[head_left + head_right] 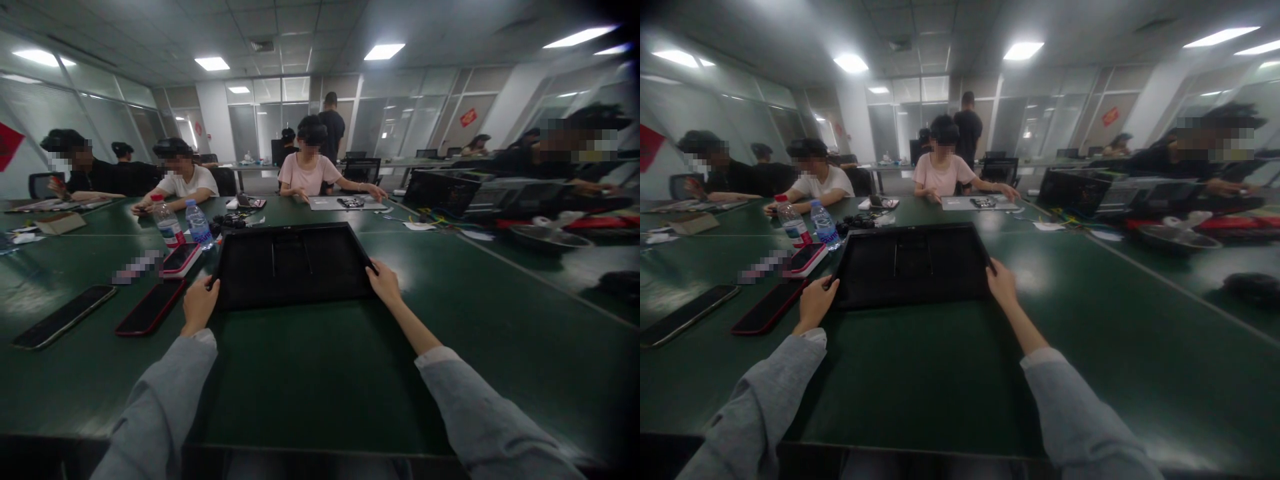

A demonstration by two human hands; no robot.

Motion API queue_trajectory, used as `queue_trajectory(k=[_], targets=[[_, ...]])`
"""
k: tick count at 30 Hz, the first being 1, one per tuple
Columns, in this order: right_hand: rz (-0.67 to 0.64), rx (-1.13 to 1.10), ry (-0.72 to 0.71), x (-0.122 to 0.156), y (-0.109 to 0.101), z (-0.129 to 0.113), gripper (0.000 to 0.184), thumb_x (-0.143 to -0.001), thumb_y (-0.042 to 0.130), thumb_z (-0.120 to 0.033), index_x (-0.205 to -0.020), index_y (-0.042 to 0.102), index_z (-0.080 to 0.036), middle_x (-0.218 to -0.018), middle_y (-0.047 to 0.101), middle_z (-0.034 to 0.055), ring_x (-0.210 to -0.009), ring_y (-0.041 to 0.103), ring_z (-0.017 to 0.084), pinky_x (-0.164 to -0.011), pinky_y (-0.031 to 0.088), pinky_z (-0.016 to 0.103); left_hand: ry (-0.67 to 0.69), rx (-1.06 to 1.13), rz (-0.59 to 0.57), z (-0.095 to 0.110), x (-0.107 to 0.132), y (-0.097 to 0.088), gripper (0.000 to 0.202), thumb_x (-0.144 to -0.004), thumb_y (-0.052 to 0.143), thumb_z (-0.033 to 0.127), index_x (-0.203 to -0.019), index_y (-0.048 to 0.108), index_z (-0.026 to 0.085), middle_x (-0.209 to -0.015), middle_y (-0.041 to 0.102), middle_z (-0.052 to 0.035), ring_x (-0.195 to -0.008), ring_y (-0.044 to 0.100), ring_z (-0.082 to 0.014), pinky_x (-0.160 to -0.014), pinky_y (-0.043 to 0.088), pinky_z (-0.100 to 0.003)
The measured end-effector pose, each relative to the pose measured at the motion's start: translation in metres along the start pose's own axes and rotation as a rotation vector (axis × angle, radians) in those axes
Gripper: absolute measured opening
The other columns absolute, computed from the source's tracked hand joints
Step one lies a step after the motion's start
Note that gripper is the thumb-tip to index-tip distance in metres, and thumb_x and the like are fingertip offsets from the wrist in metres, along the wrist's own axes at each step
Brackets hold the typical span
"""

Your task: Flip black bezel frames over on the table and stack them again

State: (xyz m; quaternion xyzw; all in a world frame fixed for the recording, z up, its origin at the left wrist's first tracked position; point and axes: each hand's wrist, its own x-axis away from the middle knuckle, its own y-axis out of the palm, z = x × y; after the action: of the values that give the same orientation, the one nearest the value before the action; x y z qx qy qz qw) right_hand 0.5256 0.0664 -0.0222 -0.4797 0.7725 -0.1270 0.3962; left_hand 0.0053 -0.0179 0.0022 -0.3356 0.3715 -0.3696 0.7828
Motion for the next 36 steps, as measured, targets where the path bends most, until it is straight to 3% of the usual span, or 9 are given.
queue_trajectory(k=[17, 24, 36], targets=[[0.003, -0.002, 0.041, 0.002, 0.000, -0.001, 0.049, -0.093, 0.051, -0.040, -0.136, 0.064, -0.022, -0.131, 0.068, 0.0084, -0.118, 0.065, 0.029, -0.106, 0.048, 0.048, 0.011, -0.010, -0.017, 0.009, 0.005, -0.007, 0.051, -0.094, 0.048, 0.050, -0.129, 0.067, 0.018, -0.116, 0.073, -0.0176, -0.109, 0.067, -0.0364, -0.091, 0.051, -0.047], [-0.005, 0.003, 0.029, 0.001, 0.000, -0.002, 0.046, -0.091, 0.052, -0.037, -0.133, 0.064, -0.022, -0.124, 0.071, 0.0100, -0.112, 0.067, 0.030, -0.100, 0.051, 0.046, -0.055, -0.053, -0.059, 0.011, 0.005, -0.012, 0.054, -0.094, 0.046, 0.057, -0.133, 0.064, 0.023, -0.111, 0.073, -0.0183, -0.104, 0.069, -0.0385, -0.086, 0.051, -0.050], [0.000, -0.023, 0.037, -0.001, 0.002, 0.005, 0.046, -0.092, 0.053, -0.036, -0.134, 0.064, -0.020, -0.129, 0.068, 0.0109, -0.117, 0.065, 0.029, -0.104, 0.049, 0.047, 0.041, -0.094, -0.088, 0.010, 0.001, -0.008, 0.052, -0.097, 0.044, 0.051, -0.135, 0.059, 0.018, -0.108, 0.073, -0.0190, -0.105, 0.069, -0.0361, -0.089, 0.051, -0.046]])
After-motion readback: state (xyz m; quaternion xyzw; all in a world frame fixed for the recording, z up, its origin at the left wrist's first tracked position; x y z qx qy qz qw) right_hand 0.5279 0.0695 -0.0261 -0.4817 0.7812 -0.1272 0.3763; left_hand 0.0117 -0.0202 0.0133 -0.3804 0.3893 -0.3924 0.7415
